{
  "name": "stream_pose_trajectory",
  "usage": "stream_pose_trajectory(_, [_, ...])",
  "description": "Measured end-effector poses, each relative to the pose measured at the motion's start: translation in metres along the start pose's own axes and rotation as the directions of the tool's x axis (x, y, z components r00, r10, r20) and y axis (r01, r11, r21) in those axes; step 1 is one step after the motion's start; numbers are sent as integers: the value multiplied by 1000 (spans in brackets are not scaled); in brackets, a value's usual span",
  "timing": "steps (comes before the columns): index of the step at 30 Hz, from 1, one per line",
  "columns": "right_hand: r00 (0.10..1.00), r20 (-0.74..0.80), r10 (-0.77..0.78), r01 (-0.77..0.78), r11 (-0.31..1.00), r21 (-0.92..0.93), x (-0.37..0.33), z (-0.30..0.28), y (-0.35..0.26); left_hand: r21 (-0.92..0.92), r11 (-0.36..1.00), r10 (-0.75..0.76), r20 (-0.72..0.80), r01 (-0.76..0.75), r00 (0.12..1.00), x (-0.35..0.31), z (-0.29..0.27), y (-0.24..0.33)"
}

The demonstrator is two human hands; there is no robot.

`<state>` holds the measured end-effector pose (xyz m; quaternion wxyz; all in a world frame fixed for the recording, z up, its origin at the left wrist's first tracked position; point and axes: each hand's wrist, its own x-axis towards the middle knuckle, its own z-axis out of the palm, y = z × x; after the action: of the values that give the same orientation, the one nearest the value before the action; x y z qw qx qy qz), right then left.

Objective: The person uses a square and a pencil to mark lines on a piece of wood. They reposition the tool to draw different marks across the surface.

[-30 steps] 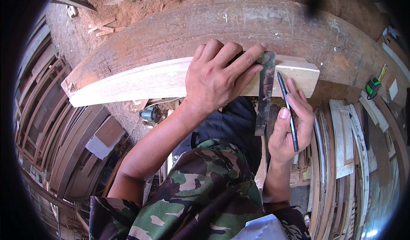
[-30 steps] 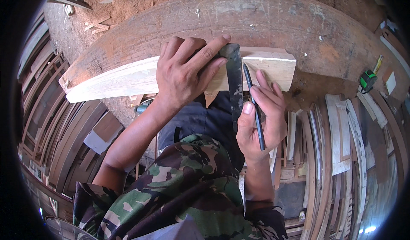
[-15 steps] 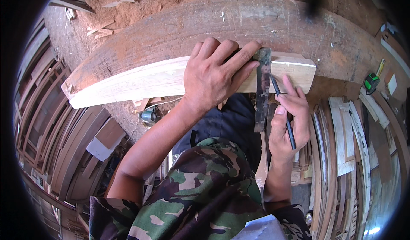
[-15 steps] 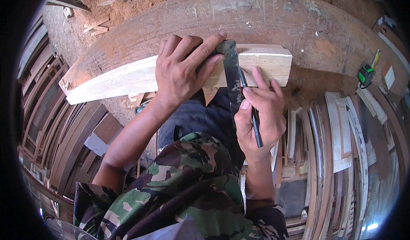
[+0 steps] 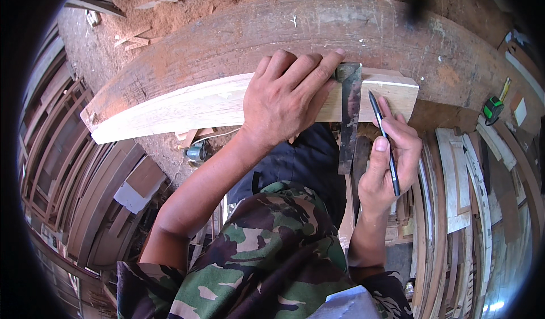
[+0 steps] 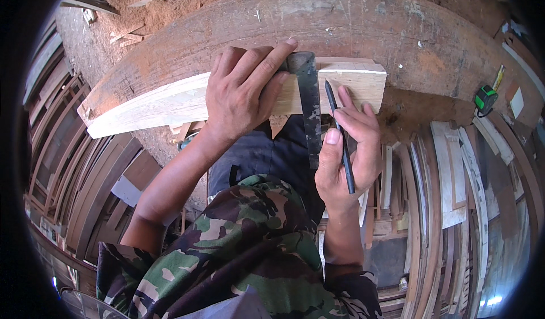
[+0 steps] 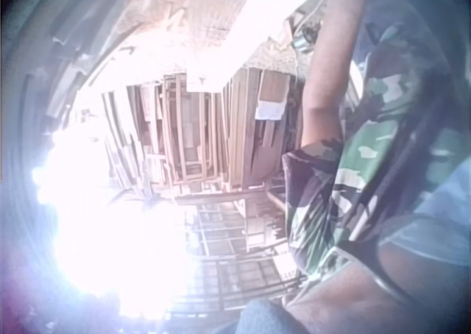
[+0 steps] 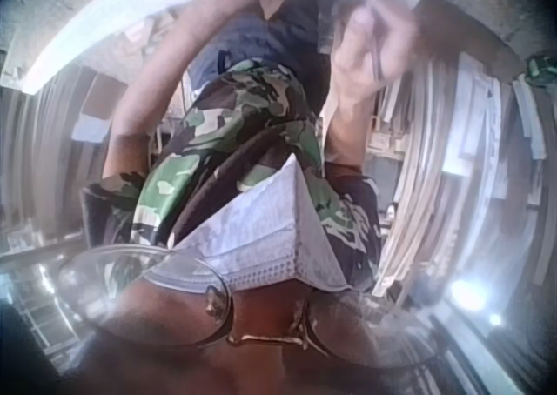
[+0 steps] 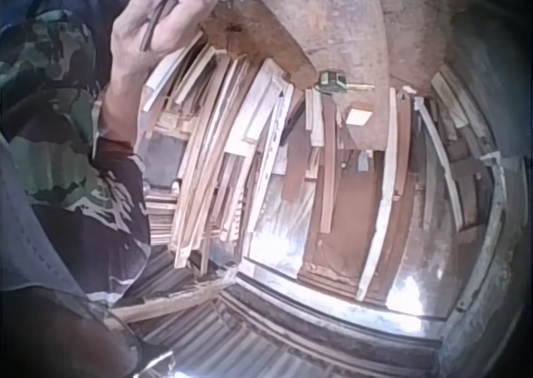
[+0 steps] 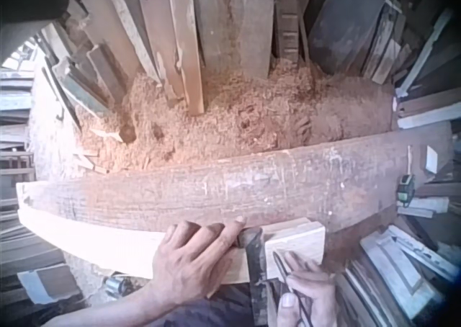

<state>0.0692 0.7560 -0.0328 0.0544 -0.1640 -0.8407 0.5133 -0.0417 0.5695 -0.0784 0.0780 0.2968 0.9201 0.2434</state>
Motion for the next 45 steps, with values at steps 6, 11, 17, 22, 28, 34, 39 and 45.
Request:
stream_pose_trajectory(6, [1000,14,7,-6,998,-62,-2,0,-2,32,999,17,7,-17,1000,1,1,-1])
stream_pose_trajectory(11, [1000,14,18,-17,998,-60,-1,0,-2,51,998,20,16,-20,1000,2,1,-1])
stream_pose_trajectory(17, [1000,2,1,-1,997,-72,-3,1,0,59,998,23,2,-23,1000,1,2,-2])
stream_pose_trajectory(22, [1000,24,-1,4,992,-129,0,1,-4,53,998,30,-17,-29,999,2,3,-2])
stream_pose_trajectory(28, [997,68,-18,27,990,-138,-6,-11,-3,64,998,25,1,-25,1000,3,1,-1])
stream_pose_trajectory(34, [1000,-10,-7,6,997,-77,-3,-17,-1,75,997,13,20,-15,1000,1,1,2])
stream_pose_trajectory(39, [984,-169,59,-71,995,-68,2,-25,6,78,997,7,-6,-6,1000,9,9,18])
stream_pose_trajectory(45, [997,-25,69,-71,996,-55,1,-34,7,-1,1000,13,-19,-13,1000,23,20,34])
